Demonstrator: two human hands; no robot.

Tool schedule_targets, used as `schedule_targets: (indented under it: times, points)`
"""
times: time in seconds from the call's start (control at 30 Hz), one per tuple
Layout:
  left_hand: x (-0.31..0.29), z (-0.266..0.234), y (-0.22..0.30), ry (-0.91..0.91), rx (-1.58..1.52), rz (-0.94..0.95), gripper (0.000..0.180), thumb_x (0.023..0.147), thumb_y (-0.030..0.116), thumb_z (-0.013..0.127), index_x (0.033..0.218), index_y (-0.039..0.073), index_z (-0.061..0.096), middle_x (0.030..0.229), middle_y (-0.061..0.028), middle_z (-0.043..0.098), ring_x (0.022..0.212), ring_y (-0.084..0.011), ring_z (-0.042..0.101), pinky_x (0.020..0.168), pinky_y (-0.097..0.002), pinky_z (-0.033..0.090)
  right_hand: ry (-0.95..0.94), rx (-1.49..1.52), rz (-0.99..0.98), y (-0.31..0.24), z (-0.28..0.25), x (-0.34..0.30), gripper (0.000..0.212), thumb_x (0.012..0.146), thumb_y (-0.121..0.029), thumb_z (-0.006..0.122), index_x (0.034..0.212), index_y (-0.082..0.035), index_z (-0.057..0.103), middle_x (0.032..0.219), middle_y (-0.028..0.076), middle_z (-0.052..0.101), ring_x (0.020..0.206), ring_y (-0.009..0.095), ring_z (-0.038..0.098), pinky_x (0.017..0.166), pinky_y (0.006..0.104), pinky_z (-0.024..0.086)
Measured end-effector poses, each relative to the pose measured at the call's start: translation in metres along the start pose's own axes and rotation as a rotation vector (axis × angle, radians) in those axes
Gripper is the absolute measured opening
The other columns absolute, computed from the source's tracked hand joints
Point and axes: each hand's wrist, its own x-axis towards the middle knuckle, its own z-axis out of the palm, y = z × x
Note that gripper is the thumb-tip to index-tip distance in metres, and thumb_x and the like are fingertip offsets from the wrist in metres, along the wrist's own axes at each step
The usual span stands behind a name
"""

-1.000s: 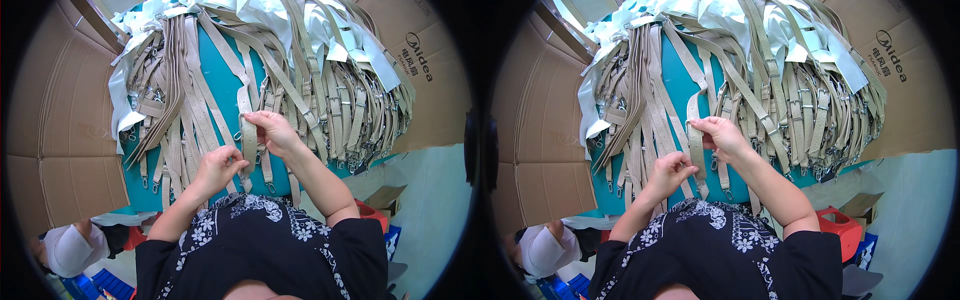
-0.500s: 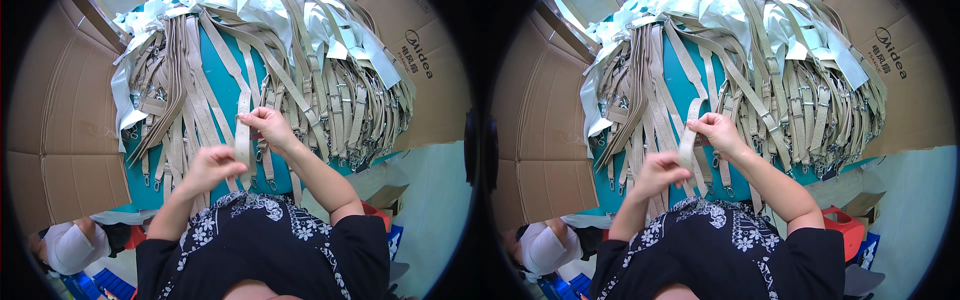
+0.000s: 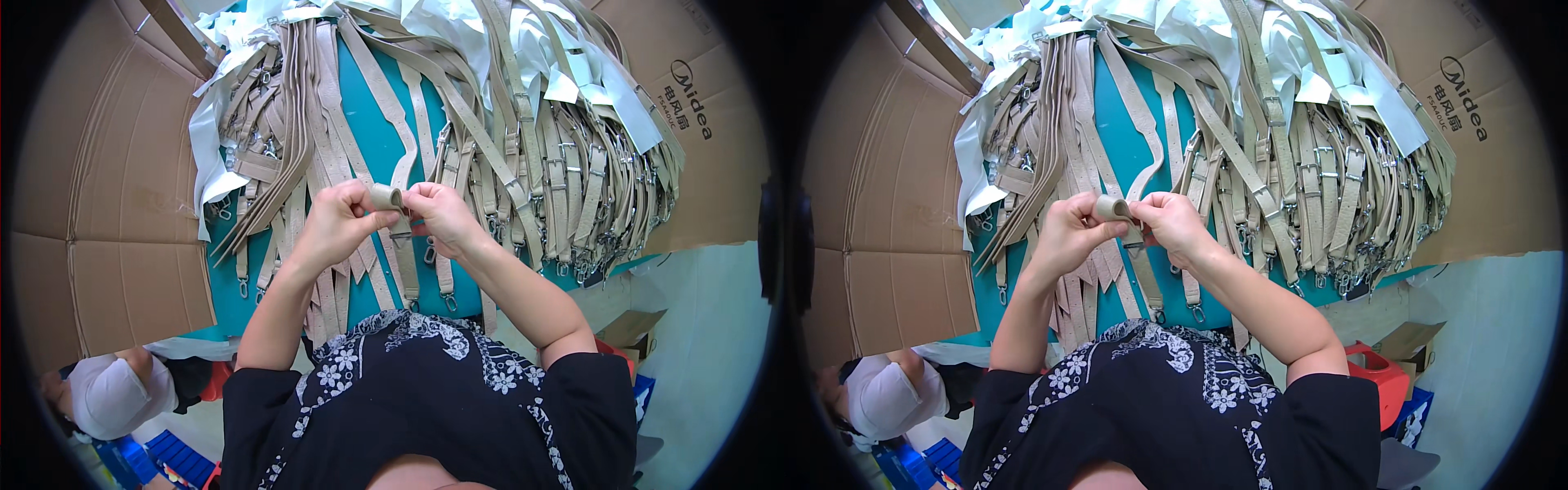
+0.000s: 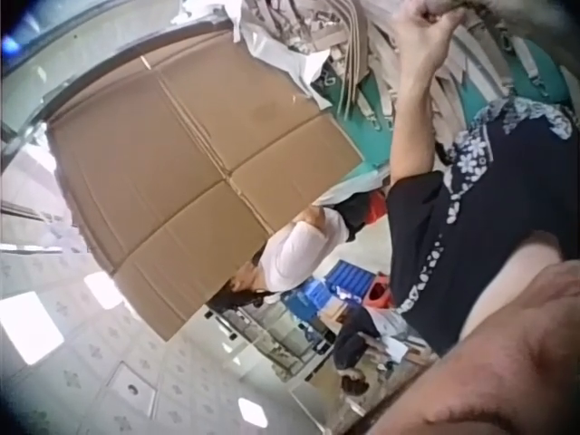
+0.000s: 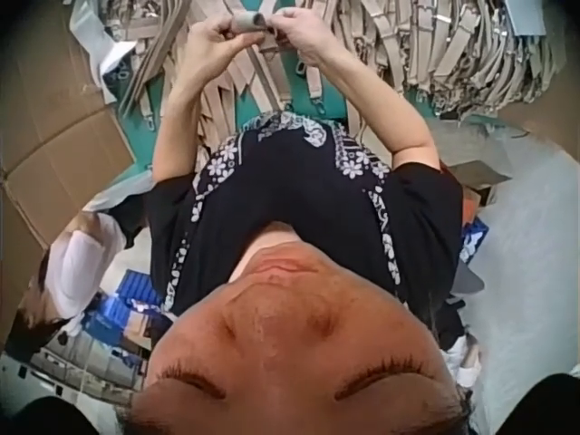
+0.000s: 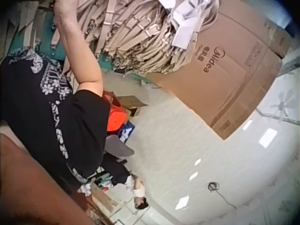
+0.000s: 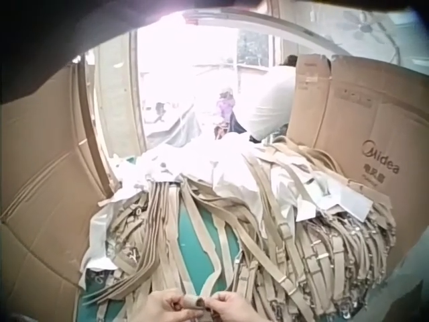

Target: The recorder is rolling long beige fabric belts into compact rolls on a workspace table in a manufacturing facility.

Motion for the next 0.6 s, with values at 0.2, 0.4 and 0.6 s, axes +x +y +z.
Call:
schedule_targets:
  times: [0.2, 0.4, 0.6]
  points:
    - [-0.009, -0.002, 0.002, -0.063, 0.06, -0.039, 0.018, 0.069, 0.01, 0.075, 0.071, 0.0, 0.06, 0.061, 0.0032, 0.045, 0.055, -0.0042, 0.041, 0.048, -0.0223, 0.033, 0.007, -0.098, -0.06, 0.005, 0.006, 0.005, 0.019, 0.081, -0.02, 0.064, 0.069, -0.007, 0.057, 0.067, 0.0, 0.057, 0.057, 0.005, 0.05, 0.05, 0.0194, 0.042]
    - [0.005, -0.015, 0.028, -0.256, 0.169, -0.208, 0.02, 0.064, 0.014, 0.076, 0.074, 0.0, 0.065, 0.064, -0.0074, 0.057, 0.057, -0.0129, 0.055, 0.053, -0.0297, 0.042, 0.017, -0.22, -0.06, 0.004, 0.007, 0.008, 0.022, 0.082, -0.023, 0.063, 0.07, -0.006, 0.056, 0.064, 0.0, 0.056, 0.051, 0.005, 0.049, 0.043, 0.0186, 0.039]
    - [-0.028, 0.035, -0.012, 0.12, 0.219, 0.003, 0.02, 0.075, 0.018, 0.067, 0.069, 0.002, 0.058, 0.054, -0.0047, 0.046, 0.047, -0.0131, 0.044, 0.045, -0.0288, 0.036, 0.13, -0.032, -0.035, -0.001, -0.006, 0.013, 0.02, 0.086, -0.026, 0.058, 0.074, -0.01, 0.056, 0.066, 0.0, 0.058, 0.054, 0.005, 0.052, 0.049, 0.0182, 0.041]
